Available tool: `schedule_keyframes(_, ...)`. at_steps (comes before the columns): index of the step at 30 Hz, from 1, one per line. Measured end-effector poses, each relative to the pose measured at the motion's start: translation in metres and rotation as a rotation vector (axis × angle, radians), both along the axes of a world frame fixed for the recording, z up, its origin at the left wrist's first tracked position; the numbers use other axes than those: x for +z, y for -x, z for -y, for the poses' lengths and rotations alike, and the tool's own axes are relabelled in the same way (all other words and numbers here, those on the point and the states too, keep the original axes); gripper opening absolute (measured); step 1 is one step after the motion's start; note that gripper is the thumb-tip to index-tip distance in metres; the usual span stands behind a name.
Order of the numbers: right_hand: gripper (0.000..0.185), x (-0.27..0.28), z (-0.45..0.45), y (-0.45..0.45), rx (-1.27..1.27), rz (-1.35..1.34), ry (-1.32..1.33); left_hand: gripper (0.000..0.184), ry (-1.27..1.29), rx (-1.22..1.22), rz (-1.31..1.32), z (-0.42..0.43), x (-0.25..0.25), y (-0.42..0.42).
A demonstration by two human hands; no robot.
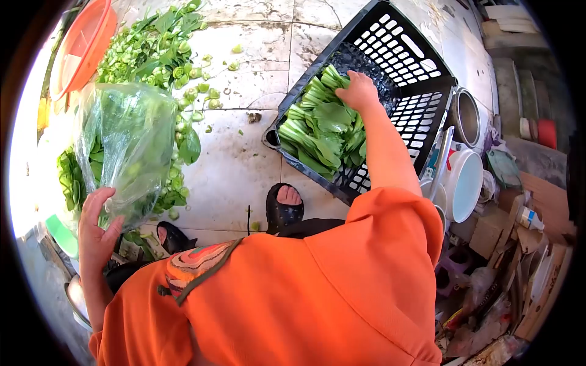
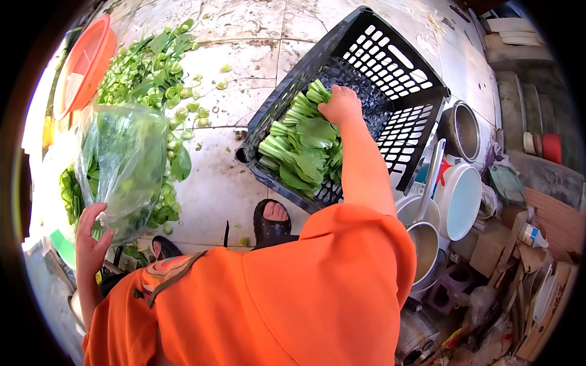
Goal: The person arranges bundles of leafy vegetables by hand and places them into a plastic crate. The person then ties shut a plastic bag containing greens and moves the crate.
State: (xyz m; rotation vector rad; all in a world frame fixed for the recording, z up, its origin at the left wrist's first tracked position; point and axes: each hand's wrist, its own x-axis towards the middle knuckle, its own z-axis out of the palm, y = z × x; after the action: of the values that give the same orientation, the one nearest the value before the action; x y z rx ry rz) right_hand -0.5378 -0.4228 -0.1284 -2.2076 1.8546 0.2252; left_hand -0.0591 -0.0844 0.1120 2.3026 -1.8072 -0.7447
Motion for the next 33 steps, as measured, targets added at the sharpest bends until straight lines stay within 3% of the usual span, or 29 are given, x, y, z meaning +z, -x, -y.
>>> schedule_keyframes(5, 0.086, -0.018, 0.018, -0.008, -0.083, -0.105, -0.238, 0.051, -0.283, 0.149, -0.064, -0.003, -0.034, -0.011)
schedule_keyframes(10, 0.091, -0.046, 0.028, 0.001, -0.212, 0.011, -0.354, 0.05, -0.234, 0.184, -0.083, 0.0, -0.04, -0.009)
schedule_keyframes(17, 0.06, -0.011, 0.038, 0.013, -0.152, 0.095, -0.251, 0.051, -0.248, 0.192, -0.202, 0.004, -0.047, -0.019)
schedule_keyframes(22, 0.063, 0.024, 0.032, 0.007, -0.086, 0.102, -0.331, 0.052, -0.286, 0.214, -0.243, 0.008, -0.052, -0.026)
schedule_keyframes(24, 0.063, 0.016, 0.022, 0.0, 0.14, 0.087, -0.24, 0.053, -0.297, 0.223, -0.257, 0.01, -0.053, -0.026)
schedule_keyframes(25, 0.065, -0.001, 0.02, -0.002, 0.233, 0.094, -0.262, 0.053, -0.311, 0.217, -0.264, 0.012, -0.053, -0.025)
schedule_keyframes(28, 0.084, -0.026, 0.012, -0.01, 0.158, 0.046, -0.296, 0.054, -0.315, 0.211, -0.287, 0.015, -0.056, -0.023)
schedule_keyframes(31, 0.096, -0.02, 0.016, -0.004, 0.102, 0.249, -0.444, 0.054, -0.319, 0.217, -0.299, 0.015, -0.055, -0.022)
schedule_keyframes(33, 0.098, -0.014, 0.017, -0.008, 0.069, 0.224, -0.501, 0.055, -0.33, 0.219, -0.303, 0.017, -0.058, -0.021)
